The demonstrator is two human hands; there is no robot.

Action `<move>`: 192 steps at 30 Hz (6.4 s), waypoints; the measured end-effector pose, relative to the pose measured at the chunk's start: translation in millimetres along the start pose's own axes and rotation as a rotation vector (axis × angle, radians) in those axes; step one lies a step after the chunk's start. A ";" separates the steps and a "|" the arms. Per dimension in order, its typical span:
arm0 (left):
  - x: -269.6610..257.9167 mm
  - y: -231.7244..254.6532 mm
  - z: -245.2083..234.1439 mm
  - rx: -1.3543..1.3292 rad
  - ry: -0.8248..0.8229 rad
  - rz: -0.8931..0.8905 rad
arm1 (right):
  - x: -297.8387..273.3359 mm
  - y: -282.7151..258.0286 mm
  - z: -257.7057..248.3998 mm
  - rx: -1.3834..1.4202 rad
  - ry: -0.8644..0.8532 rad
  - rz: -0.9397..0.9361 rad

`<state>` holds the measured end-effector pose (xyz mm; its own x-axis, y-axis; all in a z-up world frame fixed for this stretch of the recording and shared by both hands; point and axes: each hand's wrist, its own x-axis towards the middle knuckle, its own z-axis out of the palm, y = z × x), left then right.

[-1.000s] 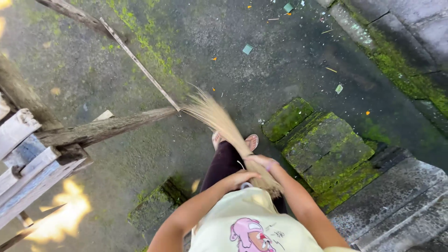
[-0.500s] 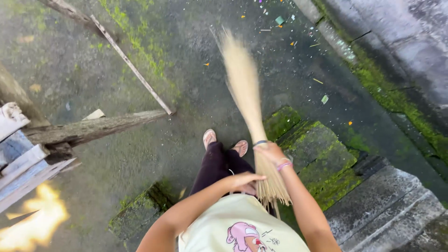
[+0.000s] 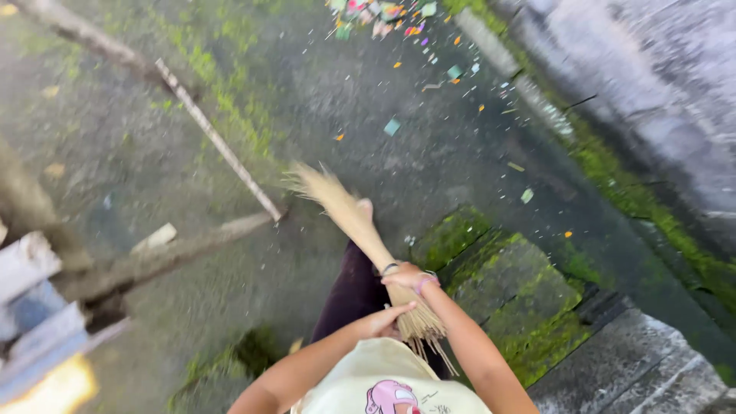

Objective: Sweeping leaves and debris off a stone courtyard floor with a broom made of sticks.

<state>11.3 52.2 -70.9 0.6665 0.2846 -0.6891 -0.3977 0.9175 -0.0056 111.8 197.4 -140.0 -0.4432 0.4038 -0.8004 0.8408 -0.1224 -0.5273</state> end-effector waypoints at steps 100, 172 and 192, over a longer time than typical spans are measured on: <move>248.0 254.5 433.9 1.115 -0.398 -0.651 | -286.4 207.9 -331.3 1.487 0.777 0.413; 212.6 336.6 300.9 0.502 0.095 -0.426 | -50.3 123.8 -376.9 1.775 0.352 0.211; 235.6 549.0 121.0 -0.047 0.051 0.018 | 200.3 -11.3 -461.8 1.629 0.044 0.220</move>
<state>26.3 656.5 -148.6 0.6263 0.2856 -0.7254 -0.4393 0.8980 -0.0257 157.1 698.4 -162.6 -0.3339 0.2713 -0.9027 -0.3227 -0.9327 -0.1610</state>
